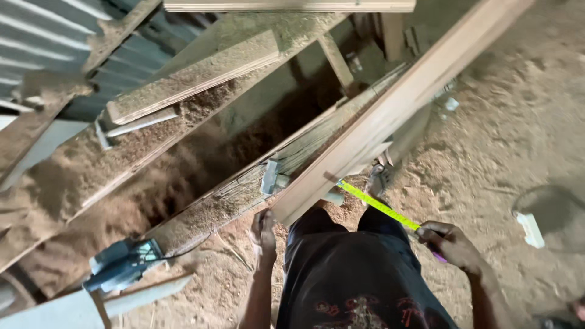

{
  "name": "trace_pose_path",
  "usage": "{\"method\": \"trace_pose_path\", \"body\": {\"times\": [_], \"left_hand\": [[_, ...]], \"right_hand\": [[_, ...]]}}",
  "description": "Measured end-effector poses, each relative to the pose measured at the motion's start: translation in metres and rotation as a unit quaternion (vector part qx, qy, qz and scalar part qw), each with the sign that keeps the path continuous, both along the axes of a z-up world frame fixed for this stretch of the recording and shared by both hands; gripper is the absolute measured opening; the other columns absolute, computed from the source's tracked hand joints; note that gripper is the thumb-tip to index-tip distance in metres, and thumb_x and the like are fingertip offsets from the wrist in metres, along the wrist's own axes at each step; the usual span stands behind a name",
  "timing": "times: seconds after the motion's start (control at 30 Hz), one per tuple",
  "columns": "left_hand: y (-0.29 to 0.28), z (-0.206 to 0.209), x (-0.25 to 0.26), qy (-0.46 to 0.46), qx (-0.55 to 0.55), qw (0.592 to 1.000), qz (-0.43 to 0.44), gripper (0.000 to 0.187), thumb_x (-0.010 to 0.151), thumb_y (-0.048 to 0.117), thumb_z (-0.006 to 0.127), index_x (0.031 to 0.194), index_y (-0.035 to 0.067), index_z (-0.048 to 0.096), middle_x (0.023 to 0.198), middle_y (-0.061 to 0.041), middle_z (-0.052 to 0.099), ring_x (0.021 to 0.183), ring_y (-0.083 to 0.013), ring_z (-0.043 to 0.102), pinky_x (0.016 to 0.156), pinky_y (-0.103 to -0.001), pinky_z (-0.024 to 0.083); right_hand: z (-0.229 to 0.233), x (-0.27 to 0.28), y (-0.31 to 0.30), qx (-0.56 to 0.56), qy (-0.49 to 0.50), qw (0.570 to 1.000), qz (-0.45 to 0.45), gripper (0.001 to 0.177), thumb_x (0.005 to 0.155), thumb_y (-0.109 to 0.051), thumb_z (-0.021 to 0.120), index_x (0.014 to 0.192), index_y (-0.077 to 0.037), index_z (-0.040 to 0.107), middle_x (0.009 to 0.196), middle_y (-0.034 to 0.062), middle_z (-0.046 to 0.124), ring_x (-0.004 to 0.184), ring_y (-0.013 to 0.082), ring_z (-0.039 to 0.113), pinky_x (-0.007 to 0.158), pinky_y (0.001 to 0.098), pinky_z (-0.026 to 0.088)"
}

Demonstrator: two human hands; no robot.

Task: The person planes a piece of wood using a power planer, then measures several pieces of lumber with a tape measure.

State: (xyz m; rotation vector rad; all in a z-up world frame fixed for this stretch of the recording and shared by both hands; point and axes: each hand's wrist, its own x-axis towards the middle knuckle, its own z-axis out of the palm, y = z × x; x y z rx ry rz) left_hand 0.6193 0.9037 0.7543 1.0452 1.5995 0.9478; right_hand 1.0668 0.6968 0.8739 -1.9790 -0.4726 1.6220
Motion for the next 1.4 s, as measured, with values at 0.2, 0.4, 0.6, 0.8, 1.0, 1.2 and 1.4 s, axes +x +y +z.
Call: {"method": "trace_pose_path", "body": {"times": [0.2, 0.4, 0.6, 0.8, 1.0, 1.2, 1.4], "left_hand": [[0.008, 0.048, 0.035, 0.201, 0.113, 0.968, 0.099, 0.024, 0.102, 0.025, 0.067, 0.113, 0.007, 0.078, 0.103, -0.007, 0.080, 0.090, -0.0198, 0.072, 0.076, -0.036, 0.060], [0.060, 0.121, 0.106, 0.290, 0.242, 0.921, -0.093, 0.030, 0.108, 0.025, 0.062, 0.120, -0.001, 0.070, 0.108, -0.015, 0.075, 0.094, -0.0276, 0.074, 0.079, -0.037, 0.065], [0.103, 0.096, 0.191, 0.283, 0.323, 0.832, -0.351, 0.030, 0.103, 0.034, 0.070, 0.121, 0.011, 0.073, 0.129, -0.018, 0.074, 0.120, -0.0334, 0.071, 0.106, -0.051, 0.060], [0.120, 0.079, 0.288, 0.349, 0.180, 0.749, -0.533, 0.111, 0.087, 0.062, 0.085, 0.168, 0.014, 0.027, 0.176, -0.018, 0.029, 0.155, -0.0379, 0.041, 0.125, -0.065, 0.035], [0.108, 0.059, 0.316, 0.475, 0.135, 0.716, -0.493, 0.102, 0.085, 0.067, 0.079, 0.156, -0.001, 0.051, 0.158, -0.034, 0.050, 0.146, -0.0575, 0.048, 0.123, -0.067, 0.036], [0.103, 0.031, 0.307, 0.447, 0.249, 0.768, -0.385, 0.100, 0.072, 0.057, 0.083, 0.150, 0.003, 0.053, 0.149, -0.027, 0.058, 0.130, -0.0492, 0.059, 0.110, -0.059, 0.045], [0.106, 0.064, 0.326, 0.430, 0.284, 0.771, -0.373, 0.113, 0.057, 0.054, 0.093, 0.153, 0.014, 0.049, 0.140, -0.012, 0.058, 0.117, -0.0352, 0.062, 0.096, -0.049, 0.050]], "right_hand": [[0.010, 0.109, 0.041, -0.104, -0.019, 0.992, 0.065, 0.029, 0.110, -0.021, 0.066, 0.118, -0.004, 0.087, 0.083, 0.0185, 0.078, 0.061, 0.0224, 0.052, 0.055, 0.0326, 0.043], [-0.001, 0.142, 0.048, 0.015, -0.067, 0.997, -0.035, 0.029, 0.109, -0.016, 0.066, 0.103, 0.003, 0.086, 0.073, 0.0127, 0.073, 0.056, 0.0164, 0.043, 0.054, 0.0321, 0.034], [-0.025, 0.072, 0.000, 0.055, -0.104, 0.968, -0.223, 0.022, 0.110, -0.010, 0.062, 0.096, -0.001, 0.076, 0.081, 0.0087, 0.068, 0.058, 0.0130, 0.048, 0.051, 0.0274, 0.035], [-0.030, 0.004, -0.033, 0.005, -0.104, 0.957, -0.269, 0.020, 0.110, -0.015, 0.065, 0.102, -0.003, 0.079, 0.081, 0.0085, 0.072, 0.058, 0.0124, 0.050, 0.050, 0.0270, 0.037], [-0.056, -0.004, -0.052, -0.015, -0.086, 0.929, -0.361, 0.017, 0.102, -0.008, 0.067, 0.091, -0.003, 0.078, 0.060, 0.0161, 0.056, 0.048, 0.0190, 0.053, 0.040, 0.0281, 0.039], [-0.088, 0.072, -0.060, 0.006, -0.066, 0.951, -0.302, 0.022, 0.101, -0.009, 0.069, 0.082, 0.000, 0.078, 0.053, 0.0132, 0.051, 0.045, 0.0184, 0.050, 0.041, 0.0291, 0.039], [-0.086, 0.174, -0.078, -0.014, -0.103, 0.967, -0.234, 0.022, 0.101, -0.012, 0.068, 0.086, -0.004, 0.081, 0.056, 0.0183, 0.057, 0.051, 0.0243, 0.055, 0.048, 0.0362, 0.046]]}}
